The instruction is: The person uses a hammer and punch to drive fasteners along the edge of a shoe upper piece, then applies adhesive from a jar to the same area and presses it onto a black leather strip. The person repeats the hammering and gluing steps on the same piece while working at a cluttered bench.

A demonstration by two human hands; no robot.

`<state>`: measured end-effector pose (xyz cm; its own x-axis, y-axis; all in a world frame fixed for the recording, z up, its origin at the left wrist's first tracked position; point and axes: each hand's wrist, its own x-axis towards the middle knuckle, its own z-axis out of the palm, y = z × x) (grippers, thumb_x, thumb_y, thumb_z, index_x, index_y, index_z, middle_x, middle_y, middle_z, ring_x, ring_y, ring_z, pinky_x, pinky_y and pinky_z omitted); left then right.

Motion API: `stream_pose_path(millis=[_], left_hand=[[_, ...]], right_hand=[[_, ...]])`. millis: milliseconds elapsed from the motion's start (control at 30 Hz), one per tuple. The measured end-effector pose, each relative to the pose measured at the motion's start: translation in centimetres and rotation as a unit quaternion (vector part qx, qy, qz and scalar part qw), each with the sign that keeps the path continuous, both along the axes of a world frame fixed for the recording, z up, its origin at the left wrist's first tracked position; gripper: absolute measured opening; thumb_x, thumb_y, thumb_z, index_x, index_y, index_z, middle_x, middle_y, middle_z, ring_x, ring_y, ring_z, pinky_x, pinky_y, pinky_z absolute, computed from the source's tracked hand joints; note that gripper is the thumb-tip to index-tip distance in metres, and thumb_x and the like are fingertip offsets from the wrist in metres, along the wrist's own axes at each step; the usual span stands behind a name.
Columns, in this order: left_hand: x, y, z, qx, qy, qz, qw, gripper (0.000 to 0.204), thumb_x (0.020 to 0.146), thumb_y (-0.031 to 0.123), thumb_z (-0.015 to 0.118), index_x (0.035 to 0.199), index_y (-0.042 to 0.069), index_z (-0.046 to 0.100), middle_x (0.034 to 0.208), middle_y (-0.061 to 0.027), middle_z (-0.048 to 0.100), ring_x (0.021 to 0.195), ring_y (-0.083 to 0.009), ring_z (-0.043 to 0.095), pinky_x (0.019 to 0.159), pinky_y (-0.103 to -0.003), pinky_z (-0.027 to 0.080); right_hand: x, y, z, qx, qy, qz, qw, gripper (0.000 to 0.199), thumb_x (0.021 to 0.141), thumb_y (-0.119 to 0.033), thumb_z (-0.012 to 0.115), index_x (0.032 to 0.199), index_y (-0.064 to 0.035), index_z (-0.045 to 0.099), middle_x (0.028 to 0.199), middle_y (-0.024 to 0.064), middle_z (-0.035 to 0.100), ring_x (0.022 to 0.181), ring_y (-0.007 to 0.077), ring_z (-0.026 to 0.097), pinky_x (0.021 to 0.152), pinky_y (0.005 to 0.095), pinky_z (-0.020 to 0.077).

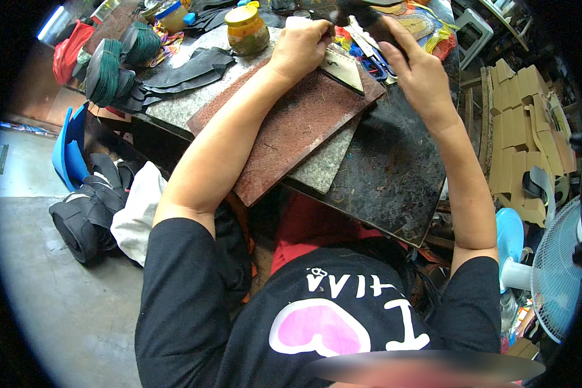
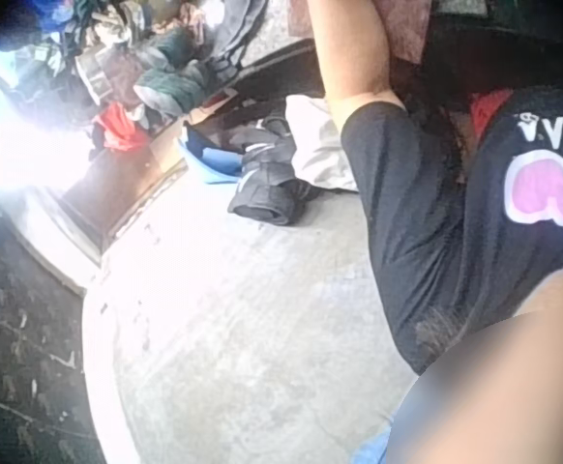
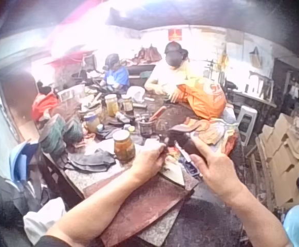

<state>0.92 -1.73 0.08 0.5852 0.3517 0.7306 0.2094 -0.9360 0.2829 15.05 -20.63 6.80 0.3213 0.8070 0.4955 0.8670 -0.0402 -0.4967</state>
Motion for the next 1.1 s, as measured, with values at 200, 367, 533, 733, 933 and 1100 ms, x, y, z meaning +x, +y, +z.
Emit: stream_pose_path(millis=[200, 367, 533, 733, 933, 1100], left_hand=[[-0.1, 1.0, -0.9, -0.097, -0.025, 0.028, 0.995, 0.02, 0.084, 0.018, 0.071, 0.095, 0.003, 0.068, 0.086, -0.0181, 0.069, 0.08, -0.032, 0.07, 0.074, -0.04, 0.055], [-0.3, 1.8, -1.7, -0.551, -0.224, -0.12, 0.795, 0.016, 0.094, 0.009, 0.062, 0.102, -0.006, 0.065, 0.09, -0.0126, 0.072, 0.072, -0.0162, 0.071, 0.065, -0.024, 0.059], [-0.1, 2.1, -2.0, -0.447, -0.121, -0.108, 0.88, 0.018, 0.091, 0.011, 0.066, 0.098, -0.006, 0.067, 0.088, -0.0117, 0.072, 0.07, -0.0136, 0.072, 0.064, -0.025, 0.058], [-0.5, 1.5, -1.2, -0.171, 0.002, -0.019, 0.985, 0.019, 0.09, 0.012, 0.07, 0.104, -0.001, 0.068, 0.09, -0.0082, 0.072, 0.08, -0.0131, 0.07, 0.075, -0.027, 0.056], [-0.4, 0.0, -0.3, -0.087, 0.016, -0.027, 0.996, 0.02, 0.087, 0.017, 0.072, 0.101, 0.004, 0.068, 0.088, -0.0147, 0.069, 0.077, -0.0239, 0.069, 0.072, -0.034, 0.054], [0.0, -0.4, -0.1, 0.011, 0.026, 0.004, 1.0, 0.02, 0.086, 0.018, 0.07, 0.099, 0.003, 0.067, 0.089, -0.018, 0.067, 0.081, -0.0351, 0.068, 0.075, -0.039, 0.053]], right_hand=[[-0.2, -2.0, -2.1, -0.146, -0.095, -0.06, 0.983, 0.043, 0.098, -0.046, 0.054, 0.138, -0.0296, 0.055, 0.101, 0.0203, 0.07, 0.096, 0.038, 0.068, 0.081, 0.0424, 0.0534], [-1.0, -2.3, -3.1, -0.176, -0.078, -0.087, 0.977, 0.044, 0.097, -0.048, 0.053, 0.138, -0.03, 0.055, 0.099, 0.0224, 0.07, 0.094, 0.0404, 0.067, 0.077, 0.0467, 0.0534], [-0.3, -2.3, -3.5, -0.165, -0.078, -0.077, 0.98, 0.043, 0.098, -0.046, 0.053, 0.137, -0.0298, 0.055, 0.099, 0.0222, 0.07, 0.095, 0.0402, 0.067, 0.079, 0.0461, 0.053], [-0.2, -2.0, -2.8, -0.151, -0.051, -0.054, 0.986, 0.041, 0.096, -0.044, 0.058, 0.134, -0.0291, 0.059, 0.106, 0.0218, 0.069, 0.1, 0.0381, 0.067, 0.082, 0.0425, 0.053], [0.5, -2.1, 2.4, 0.152, 0.046, 0.096, 0.983, 0.037, 0.098, -0.036, 0.057, 0.133, -0.0233, 0.06, 0.087, 0.0103, 0.066, 0.078, 0.0211, 0.06, 0.066, 0.0321, 0.0493], [-0.2, -1.2, 1.2, 0.112, 0.014, 0.036, 0.993, 0.04, 0.1, -0.028, 0.06, 0.139, -0.0186, 0.057, 0.074, 0.0019, 0.063, 0.06, 0.0053, 0.052, 0.057, 0.023, 0.0457]])
